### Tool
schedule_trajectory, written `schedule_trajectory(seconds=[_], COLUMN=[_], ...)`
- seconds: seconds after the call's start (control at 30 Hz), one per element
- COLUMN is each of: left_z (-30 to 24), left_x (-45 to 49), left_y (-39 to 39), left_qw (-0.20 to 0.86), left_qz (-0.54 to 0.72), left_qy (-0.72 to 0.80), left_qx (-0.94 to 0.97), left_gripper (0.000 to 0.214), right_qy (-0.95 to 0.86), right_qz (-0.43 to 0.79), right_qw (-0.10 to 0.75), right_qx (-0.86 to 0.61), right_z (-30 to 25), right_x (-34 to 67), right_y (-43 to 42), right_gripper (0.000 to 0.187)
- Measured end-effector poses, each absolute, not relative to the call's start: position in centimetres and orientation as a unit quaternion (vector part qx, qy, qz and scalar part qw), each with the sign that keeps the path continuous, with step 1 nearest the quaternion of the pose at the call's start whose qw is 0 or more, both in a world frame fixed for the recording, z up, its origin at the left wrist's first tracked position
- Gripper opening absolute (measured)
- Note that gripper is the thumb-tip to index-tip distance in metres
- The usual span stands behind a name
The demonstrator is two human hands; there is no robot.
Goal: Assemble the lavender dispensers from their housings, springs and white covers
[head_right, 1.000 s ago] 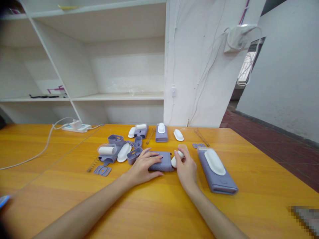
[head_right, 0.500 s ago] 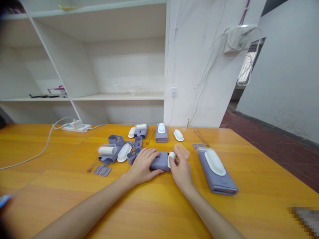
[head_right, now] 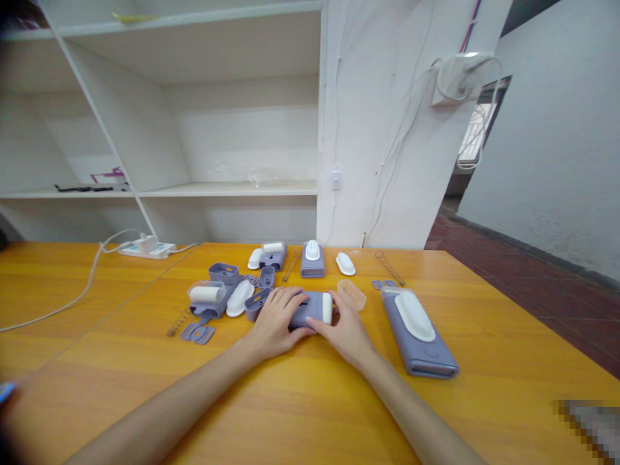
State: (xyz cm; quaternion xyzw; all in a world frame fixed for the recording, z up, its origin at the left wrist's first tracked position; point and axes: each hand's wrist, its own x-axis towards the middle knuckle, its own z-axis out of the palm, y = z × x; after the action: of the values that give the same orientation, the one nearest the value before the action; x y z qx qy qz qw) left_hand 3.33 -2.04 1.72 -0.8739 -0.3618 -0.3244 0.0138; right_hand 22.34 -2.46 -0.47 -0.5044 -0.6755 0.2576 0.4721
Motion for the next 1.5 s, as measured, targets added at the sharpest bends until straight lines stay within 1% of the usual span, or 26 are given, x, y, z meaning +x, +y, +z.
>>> schedule_trajectory(seconds=[0.07,0.13,0.2,0.27,0.33,0.4,0.47,0.6,0.67,0.8,0.87,0.97,1.13,1.3,1.5], left_z=[1.7,1.7,1.7,1.7,1.6,1.5,1.4,1.4,1.4,1.6,1.8,2.1,2.1,1.9,2.0], left_x=[3.3,3.3,3.2,3.2,3.2,3.2,3.2,3.1,3.1,3.2,3.2,3.2,3.1,3.0,3.2], left_y=[-2.0,-2.0,-2.0,-2.0,-1.9,-1.9,-1.9,-1.8,-1.9,-2.0,-2.1,-2.2,-2.0,-1.8,-1.9], left_qw=[0.013,0.011,0.008,0.007,0.009,0.012,0.015,0.018,0.022,0.044,0.047,0.041,0.043,0.044,0.045], left_qz=[-0.328,-0.328,-0.328,-0.329,-0.331,-0.332,-0.329,-0.323,-0.322,-0.316,-0.309,-0.309,-0.334,-0.33,-0.326], left_qy=[-0.364,-0.363,-0.361,-0.357,-0.353,-0.351,-0.351,-0.345,-0.344,-0.357,-0.362,-0.362,-0.357,-0.354,-0.36], left_qx=[-0.872,-0.872,-0.873,-0.874,-0.875,-0.876,-0.877,-0.881,-0.882,-0.878,-0.878,-0.878,-0.871,-0.874,-0.873], left_gripper=[0.051,0.052,0.053,0.053,0.053,0.053,0.054,0.054,0.055,0.066,0.068,0.064,0.067,0.07,0.066], right_qy=[-0.697,-0.703,-0.704,-0.716,-0.731,-0.739,-0.743,-0.754,-0.749,-0.737,-0.751,-0.769,-0.765,-0.767,-0.758], right_qz=[0.263,0.281,0.297,0.301,0.279,0.243,0.224,0.225,0.197,0.137,0.125,0.109,0.1,0.089,0.095], right_qw=[0.455,0.446,0.443,0.432,0.422,0.417,0.415,0.4,0.399,0.398,0.383,0.368,0.389,0.386,0.389], right_qx=[-0.488,-0.478,-0.469,-0.458,-0.458,-0.47,-0.475,-0.469,-0.492,-0.529,-0.523,-0.512,-0.503,-0.504,-0.515], right_z=[-0.4,-0.4,-0.1,0.4,1.0,1.4,1.7,1.2,0.7,-0.2,-0.2,-0.1,-0.2,-0.5,-0.5], right_x=[22.8,23.3,23.5,23.5,23.4,23.4,23.3,23.6,23.8,24.1,24.1,24.0,23.8,23.6,23.5], right_y=[-2.4,-2.3,-2.3,-2.4,-2.6,-2.9,-3.1,-3.1,-3.1,-3.0,-3.1,-3.4,-3.6,-3.7,-3.4], right_gripper=[0.067,0.072,0.07,0.063,0.056,0.055,0.056,0.057,0.062,0.074,0.073,0.069,0.073,0.074,0.075])
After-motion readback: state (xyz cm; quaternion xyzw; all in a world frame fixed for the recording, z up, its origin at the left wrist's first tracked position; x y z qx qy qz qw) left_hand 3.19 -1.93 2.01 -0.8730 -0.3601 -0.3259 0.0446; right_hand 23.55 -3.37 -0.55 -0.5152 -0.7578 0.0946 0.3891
